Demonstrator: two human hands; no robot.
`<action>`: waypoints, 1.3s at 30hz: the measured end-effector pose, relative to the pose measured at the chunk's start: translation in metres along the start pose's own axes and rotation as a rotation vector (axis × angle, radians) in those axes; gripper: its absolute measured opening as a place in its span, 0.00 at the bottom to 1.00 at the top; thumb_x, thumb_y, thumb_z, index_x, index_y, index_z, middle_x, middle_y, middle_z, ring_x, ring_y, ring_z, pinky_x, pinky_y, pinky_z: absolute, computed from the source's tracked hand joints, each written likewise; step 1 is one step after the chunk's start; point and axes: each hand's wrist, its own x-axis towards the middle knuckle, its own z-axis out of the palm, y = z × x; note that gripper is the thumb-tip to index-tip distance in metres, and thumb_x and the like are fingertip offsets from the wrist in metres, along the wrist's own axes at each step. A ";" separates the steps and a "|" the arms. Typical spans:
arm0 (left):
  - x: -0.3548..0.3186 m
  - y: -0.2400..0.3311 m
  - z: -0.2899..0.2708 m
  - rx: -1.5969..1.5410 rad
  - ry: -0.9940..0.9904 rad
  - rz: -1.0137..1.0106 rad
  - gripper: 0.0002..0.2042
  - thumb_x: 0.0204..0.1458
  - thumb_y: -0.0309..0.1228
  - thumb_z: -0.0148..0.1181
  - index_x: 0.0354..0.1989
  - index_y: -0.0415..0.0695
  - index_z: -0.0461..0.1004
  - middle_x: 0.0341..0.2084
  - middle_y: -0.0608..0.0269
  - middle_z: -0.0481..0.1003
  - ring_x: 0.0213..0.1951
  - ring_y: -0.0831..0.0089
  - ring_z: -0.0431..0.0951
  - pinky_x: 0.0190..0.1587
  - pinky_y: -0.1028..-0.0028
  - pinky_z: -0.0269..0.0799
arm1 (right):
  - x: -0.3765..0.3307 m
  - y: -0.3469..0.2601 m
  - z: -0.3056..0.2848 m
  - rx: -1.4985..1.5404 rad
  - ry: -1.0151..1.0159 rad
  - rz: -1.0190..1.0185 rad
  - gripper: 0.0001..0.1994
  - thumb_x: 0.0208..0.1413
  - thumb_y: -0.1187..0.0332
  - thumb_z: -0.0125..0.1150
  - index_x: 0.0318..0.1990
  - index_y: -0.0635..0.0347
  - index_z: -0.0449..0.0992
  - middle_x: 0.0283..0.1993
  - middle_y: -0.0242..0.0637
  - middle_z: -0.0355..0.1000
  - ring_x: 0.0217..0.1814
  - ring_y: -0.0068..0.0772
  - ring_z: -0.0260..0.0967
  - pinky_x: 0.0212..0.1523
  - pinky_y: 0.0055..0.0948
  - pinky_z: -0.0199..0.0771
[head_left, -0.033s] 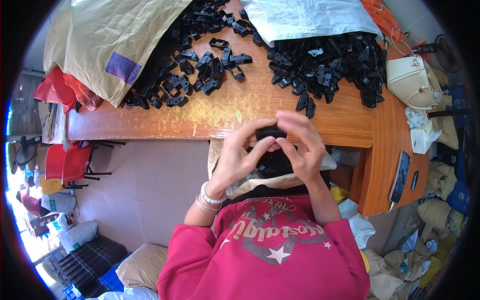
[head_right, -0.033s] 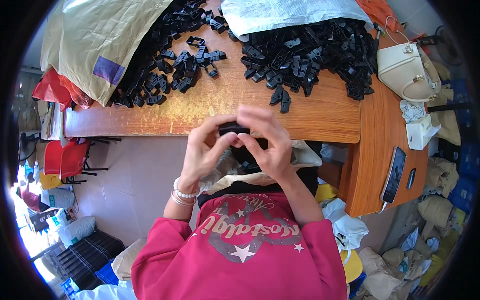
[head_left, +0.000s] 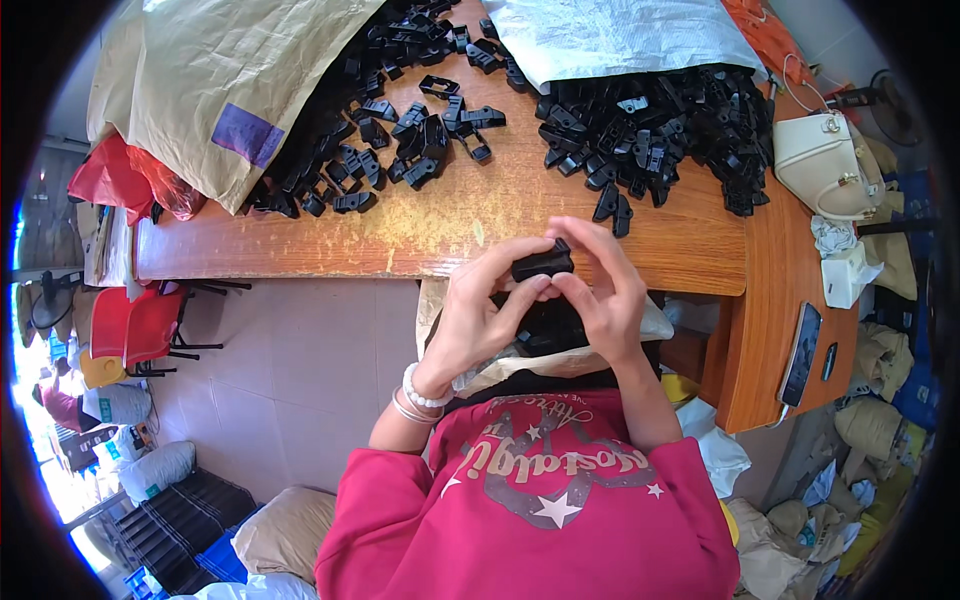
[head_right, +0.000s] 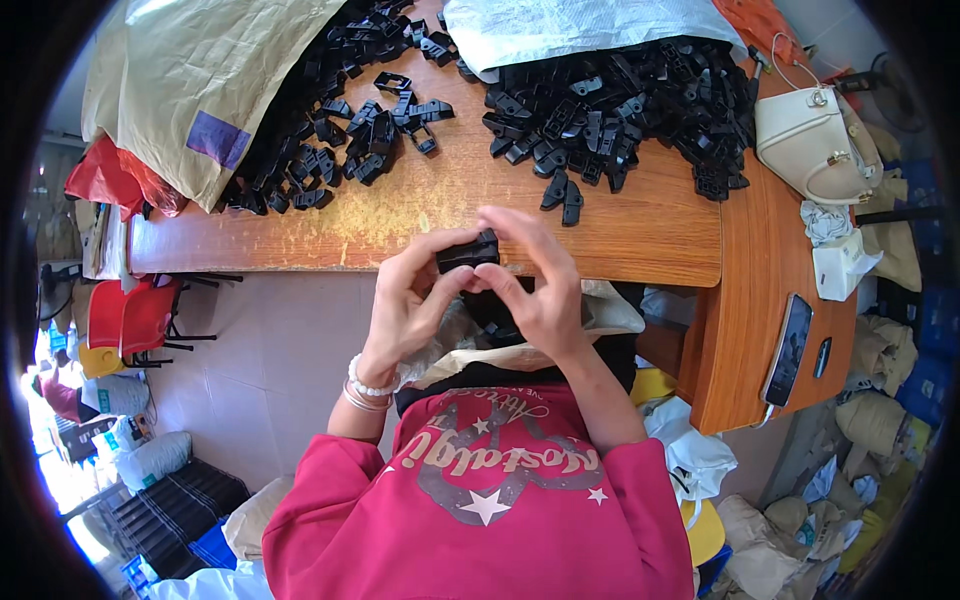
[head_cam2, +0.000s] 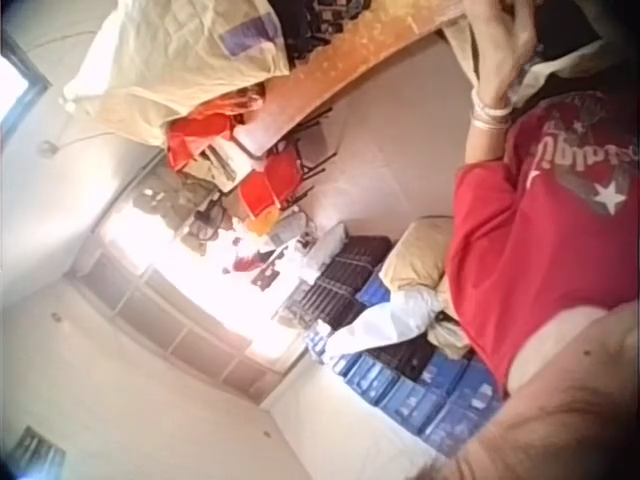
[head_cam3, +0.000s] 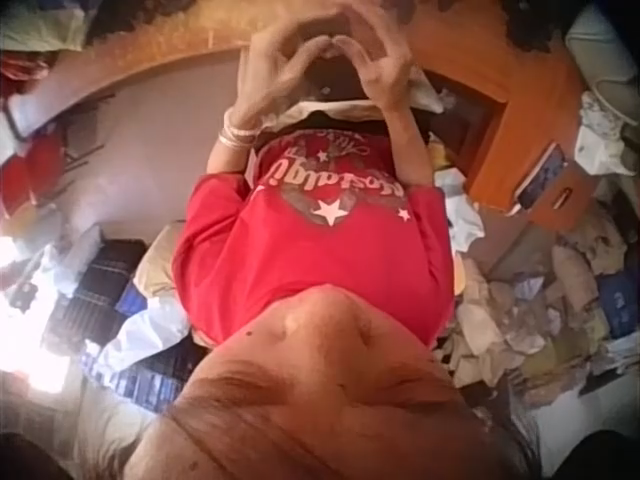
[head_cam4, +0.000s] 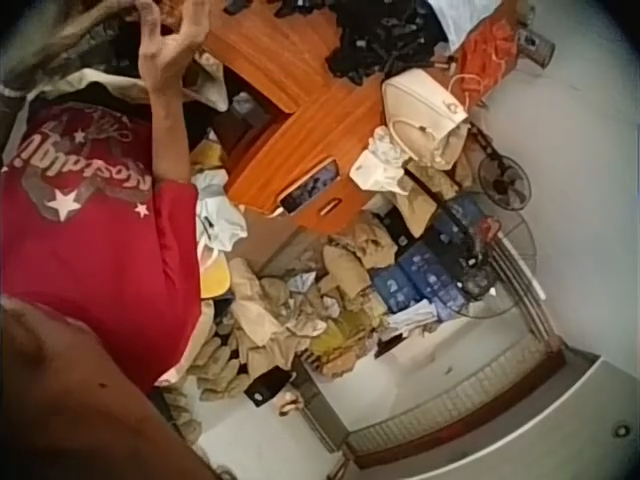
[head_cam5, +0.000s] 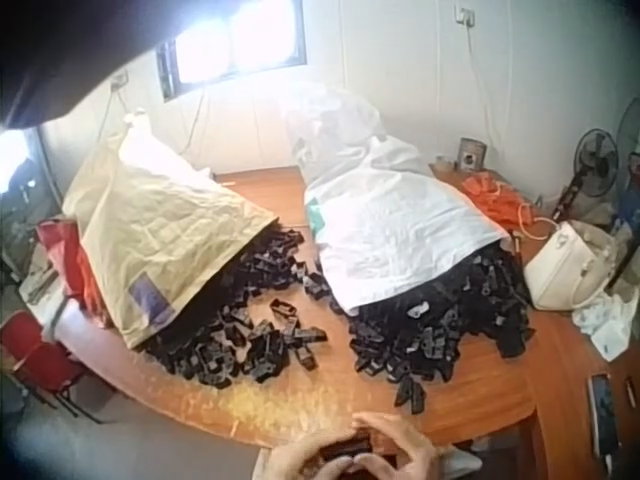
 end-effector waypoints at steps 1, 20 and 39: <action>0.001 0.001 -0.002 0.118 0.002 0.057 0.16 0.53 0.19 0.57 0.51 0.37 0.69 0.38 0.54 0.76 0.33 0.73 0.81 0.36 0.77 0.76 | -0.002 -0.001 0.003 0.125 0.057 0.262 0.13 0.48 0.81 0.62 0.44 0.65 0.76 0.44 0.41 0.73 0.46 0.32 0.71 0.47 0.23 0.69; 0.061 -0.035 -0.069 1.245 0.308 0.112 0.08 0.49 0.23 0.57 0.39 0.37 0.73 0.34 0.53 0.73 0.28 0.59 0.76 0.32 0.67 0.73 | 0.021 0.022 -0.057 -0.705 0.229 0.072 0.06 0.56 0.75 0.56 0.38 0.67 0.76 0.29 0.41 0.70 0.30 0.34 0.70 0.30 0.27 0.68; 0.015 -0.018 -0.006 -0.489 -0.011 -0.353 0.17 0.49 0.18 0.61 0.48 0.34 0.70 0.33 0.63 0.76 0.29 0.80 0.76 0.30 0.82 0.73 | 0.001 -0.014 -0.020 0.298 0.113 0.381 0.13 0.58 0.77 0.55 0.51 0.68 0.69 0.42 0.36 0.70 0.41 0.21 0.68 0.41 0.20 0.71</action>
